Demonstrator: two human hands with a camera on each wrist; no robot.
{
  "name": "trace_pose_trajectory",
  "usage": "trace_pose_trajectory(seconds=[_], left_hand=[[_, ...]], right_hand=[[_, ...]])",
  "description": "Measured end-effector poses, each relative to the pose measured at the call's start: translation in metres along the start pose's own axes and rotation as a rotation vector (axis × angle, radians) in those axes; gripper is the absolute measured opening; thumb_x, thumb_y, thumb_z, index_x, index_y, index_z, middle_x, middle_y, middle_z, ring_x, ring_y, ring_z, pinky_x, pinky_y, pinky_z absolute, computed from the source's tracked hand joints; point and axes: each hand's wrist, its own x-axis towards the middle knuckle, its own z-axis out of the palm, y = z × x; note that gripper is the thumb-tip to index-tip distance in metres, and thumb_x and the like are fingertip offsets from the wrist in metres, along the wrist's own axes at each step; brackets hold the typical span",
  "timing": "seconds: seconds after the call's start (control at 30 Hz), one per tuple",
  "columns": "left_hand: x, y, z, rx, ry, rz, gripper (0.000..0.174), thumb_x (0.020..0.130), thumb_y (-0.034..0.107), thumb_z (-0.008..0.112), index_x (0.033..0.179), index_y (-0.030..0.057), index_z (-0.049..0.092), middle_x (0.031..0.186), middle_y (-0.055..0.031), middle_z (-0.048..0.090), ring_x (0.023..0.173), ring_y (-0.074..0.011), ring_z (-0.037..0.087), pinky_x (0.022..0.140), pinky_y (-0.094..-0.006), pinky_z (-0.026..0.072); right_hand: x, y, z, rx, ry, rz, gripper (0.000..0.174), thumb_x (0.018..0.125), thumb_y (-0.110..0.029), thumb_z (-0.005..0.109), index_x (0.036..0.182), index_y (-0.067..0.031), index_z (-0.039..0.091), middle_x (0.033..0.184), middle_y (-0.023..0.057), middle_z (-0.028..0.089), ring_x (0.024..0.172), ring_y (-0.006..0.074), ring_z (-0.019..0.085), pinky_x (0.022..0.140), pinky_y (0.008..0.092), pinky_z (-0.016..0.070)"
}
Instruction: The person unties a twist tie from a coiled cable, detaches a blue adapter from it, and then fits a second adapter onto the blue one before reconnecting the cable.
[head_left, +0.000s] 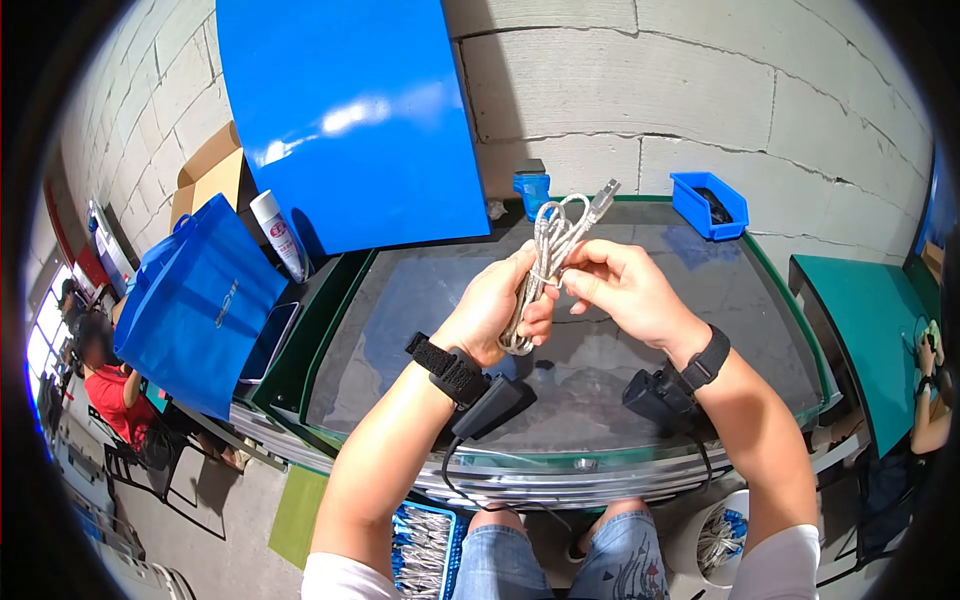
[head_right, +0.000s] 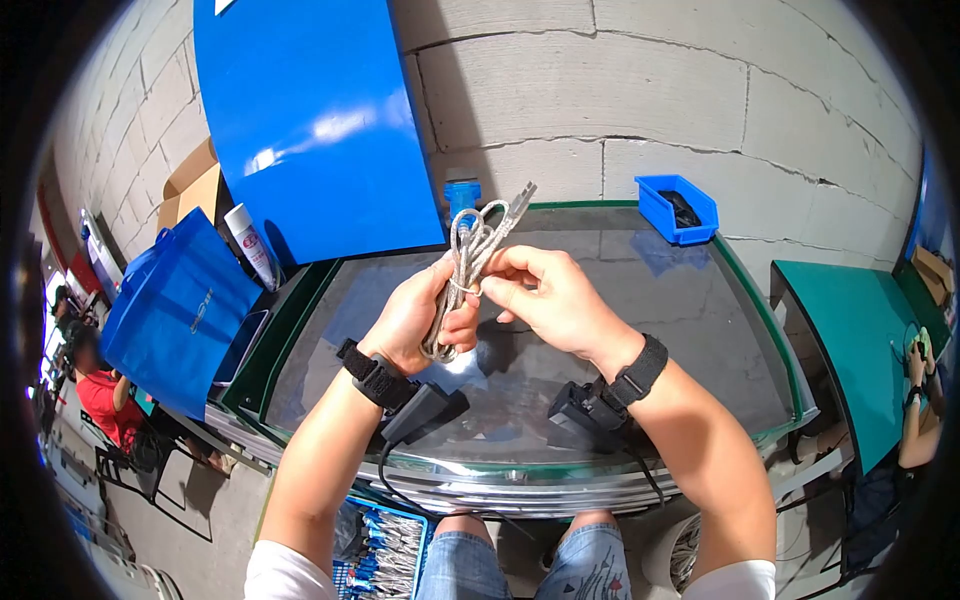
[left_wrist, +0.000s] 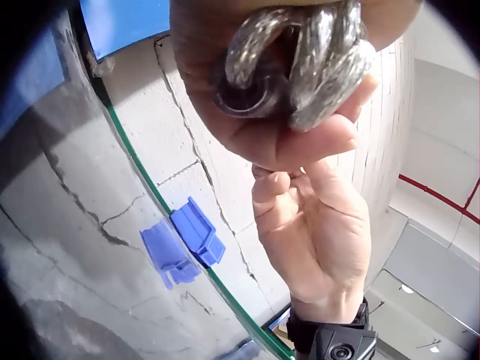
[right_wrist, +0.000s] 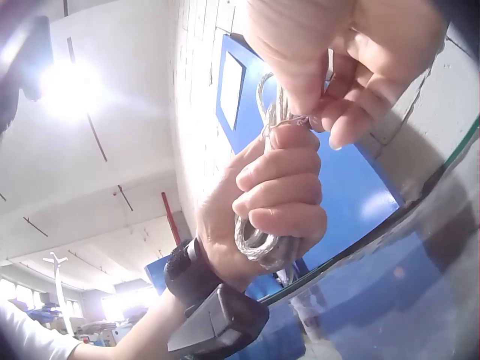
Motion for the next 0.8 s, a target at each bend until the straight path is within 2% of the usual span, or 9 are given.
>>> trace_pose_trajectory(seconds=[0.07,0.1,0.13,0.23,0.3,0.47,0.53,0.63,0.8], left_hand=[[0.001,0.000,-0.001,0.000,0.013,0.016,0.044,0.097,0.042,0.030,0.080,0.0055,0.048,0.051,0.0006,0.041,0.039,-0.0102,0.037,0.042,-0.0262,0.0378],[0.002,0.000,-0.002,-0.003,-0.023,0.012,0.044,0.098,0.042,0.030,0.080,0.0054,0.048,0.051,0.0007,0.041,0.039,-0.0101,0.037,0.042,-0.0262,0.0382],[0.002,0.000,-0.003,-0.006,-0.060,0.008,0.044,0.098,0.041,0.030,0.080,0.0053,0.048,0.051,0.0007,0.041,0.039,-0.0100,0.038,0.042,-0.0263,0.0385],[0.001,0.001,-0.002,-0.002,-0.051,-0.018,0.045,0.098,0.041,0.029,0.079,0.0054,0.049,0.050,0.0008,0.041,0.038,-0.0099,0.038,0.042,-0.0262,0.0391],[0.000,0.001,0.000,0.021,-0.054,-0.012,0.046,0.098,0.041,0.028,0.078,0.0055,0.049,0.050,0.0008,0.042,0.038,-0.0100,0.038,0.042,-0.0262,0.0391],[0.000,-0.001,-0.001,0.052,-0.049,0.002,0.048,0.098,0.042,0.028,0.074,0.0057,0.050,0.049,0.0008,0.042,0.037,-0.0101,0.037,0.042,-0.0263,0.0389],[0.000,-0.001,0.000,0.098,-0.040,-0.004,0.046,0.098,0.041,0.028,0.080,0.0051,0.050,0.050,0.0003,0.039,0.038,-0.0108,0.035,0.042,-0.0269,0.0374],[0.001,-0.003,0.000,0.112,-0.021,0.008,0.046,0.098,0.041,0.029,0.080,0.0043,0.050,0.050,-0.0004,0.040,0.038,-0.0110,0.036,0.043,-0.0274,0.0381],[0.001,-0.003,0.001,0.108,-0.019,0.013,0.045,0.096,0.044,0.033,0.084,0.0043,0.050,0.052,-0.0013,0.043,0.039,-0.0112,0.038,0.044,-0.0273,0.0388]], right_hand=[[0.001,0.005,0.002,-0.040,-0.028,-0.084,0.019,0.084,-0.010,0.062,0.099,0.0021,0.061,0.088,0.0029,0.063,0.081,0.0080,0.057,0.067,0.0222,0.0480],[0.003,0.008,0.002,-0.080,-0.053,-0.169,0.020,0.083,-0.011,0.065,0.097,0.0024,0.061,0.086,0.0027,0.062,0.079,0.0076,0.056,0.066,0.0216,0.0476],[0.004,0.012,0.001,-0.080,-0.053,-0.168,0.020,0.083,-0.011,0.065,0.097,0.0024,0.061,0.086,0.0027,0.062,0.079,0.0076,0.056,0.066,0.0216,0.0476],[0.003,0.015,-0.003,-0.145,-0.010,-0.131,0.022,0.082,-0.013,0.067,0.097,0.0025,0.061,0.084,0.0024,0.062,0.076,0.0067,0.055,0.065,0.0209,0.0471],[0.002,0.010,-0.004,-0.072,-0.010,-0.026,0.020,0.082,-0.012,0.067,0.095,0.0024,0.061,0.082,0.0025,0.062,0.073,0.0061,0.056,0.066,0.0209,0.0476],[0.001,0.004,-0.001,-0.001,-0.008,0.023,0.017,0.084,-0.010,0.063,0.096,0.0018,0.061,0.084,0.0037,0.064,0.072,0.0071,0.058,0.065,0.0212,0.0486],[0.001,0.005,-0.002,0.059,-0.017,0.032,0.016,0.084,-0.009,0.062,0.097,0.0014,0.061,0.085,0.0043,0.064,0.073,0.0077,0.059,0.064,0.0213,0.0490],[0.001,0.006,-0.004,0.103,-0.040,0.062,0.016,0.084,-0.009,0.061,0.097,-0.0003,0.060,0.085,0.0064,0.063,0.076,0.0100,0.060,0.063,0.0221,0.0480],[0.001,0.006,-0.006,0.097,0.006,0.124,0.011,0.083,-0.009,0.062,0.089,-0.0006,0.060,0.082,0.0040,0.063,0.066,0.0069,0.055,0.061,0.0215,0.0486]])
